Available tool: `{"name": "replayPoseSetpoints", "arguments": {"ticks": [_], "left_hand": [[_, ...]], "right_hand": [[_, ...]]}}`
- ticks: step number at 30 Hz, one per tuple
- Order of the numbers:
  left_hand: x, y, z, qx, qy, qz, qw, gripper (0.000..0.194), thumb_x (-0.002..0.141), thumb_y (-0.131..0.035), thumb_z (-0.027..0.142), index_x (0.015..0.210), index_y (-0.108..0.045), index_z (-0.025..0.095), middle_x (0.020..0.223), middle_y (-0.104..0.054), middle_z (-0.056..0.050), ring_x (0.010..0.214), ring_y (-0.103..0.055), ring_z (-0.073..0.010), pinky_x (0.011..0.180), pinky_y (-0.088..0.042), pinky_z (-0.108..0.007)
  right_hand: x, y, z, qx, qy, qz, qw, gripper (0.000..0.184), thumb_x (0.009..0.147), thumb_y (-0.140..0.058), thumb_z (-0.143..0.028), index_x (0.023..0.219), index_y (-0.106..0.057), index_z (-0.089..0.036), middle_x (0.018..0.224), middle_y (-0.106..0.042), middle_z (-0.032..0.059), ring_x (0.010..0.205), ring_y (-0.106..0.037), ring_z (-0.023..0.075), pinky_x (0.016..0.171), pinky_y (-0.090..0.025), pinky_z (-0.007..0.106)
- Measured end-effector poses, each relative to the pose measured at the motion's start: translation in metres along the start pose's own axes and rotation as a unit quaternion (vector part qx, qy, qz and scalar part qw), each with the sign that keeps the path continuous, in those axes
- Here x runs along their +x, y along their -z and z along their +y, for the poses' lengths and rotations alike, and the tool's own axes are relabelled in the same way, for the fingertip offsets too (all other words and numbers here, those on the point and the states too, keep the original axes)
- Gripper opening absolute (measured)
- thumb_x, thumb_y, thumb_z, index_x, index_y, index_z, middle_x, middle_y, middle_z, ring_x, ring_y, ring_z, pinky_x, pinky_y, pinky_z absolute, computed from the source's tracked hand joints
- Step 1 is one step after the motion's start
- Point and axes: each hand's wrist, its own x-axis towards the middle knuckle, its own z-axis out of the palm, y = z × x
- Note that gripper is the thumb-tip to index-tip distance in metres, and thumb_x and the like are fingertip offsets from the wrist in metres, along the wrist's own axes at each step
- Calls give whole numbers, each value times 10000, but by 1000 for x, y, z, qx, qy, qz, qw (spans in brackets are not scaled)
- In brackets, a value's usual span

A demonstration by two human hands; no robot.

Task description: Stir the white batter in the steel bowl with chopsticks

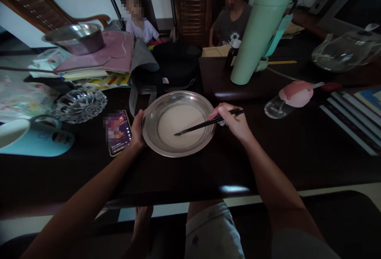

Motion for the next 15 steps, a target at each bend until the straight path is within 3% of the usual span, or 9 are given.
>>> {"name": "replayPoseSetpoints", "arguments": {"ticks": [3,6,9,12,15], "left_hand": [[1,0,0,-6,4,4,1000,529,906,-715,674,1137,-800,206,1081,-868,-87,1276,-755,-423,1083,-620,-505],[0,1,0,-3,5,-2,1000,548,939,-684,668,1207,-803,205,1119,-866,-97,1266,-762,-416,1078,-619,-512],[0,2,1,-1,10,-5,1000,570,948,-677,674,1248,-801,205,1140,-865,-103,1263,-762,-419,1078,-617,-526],[0,1,1,-5,12,0,1000,552,944,-685,665,1217,-808,202,1123,-867,-100,1270,-760,-421,1077,-621,-523],[0,1,0,-14,11,8,1000,512,947,-680,640,1171,-816,200,1106,-869,-93,1289,-753,-415,1078,-629,-509]], "right_hand": [[1,-2,-3,-52,12,-14,999,496,982,-711,-691,768,-855,-267,778,-823,44,744,-767,202,671,-616,323],[1,-2,-3,-53,12,56,997,481,976,-723,-688,780,-856,-269,782,-827,41,715,-767,191,670,-625,320],[1,1,1,7,0,114,993,491,976,-730,-679,755,-832,-252,667,-778,26,569,-715,166,564,-593,296],[1,1,3,41,-8,73,996,498,966,-737,-686,755,-824,-242,624,-751,18,496,-666,155,495,-551,286],[0,-1,0,-2,-4,3,1000,491,970,-731,-688,776,-839,-250,714,-792,37,628,-732,179,596,-602,305]]}}
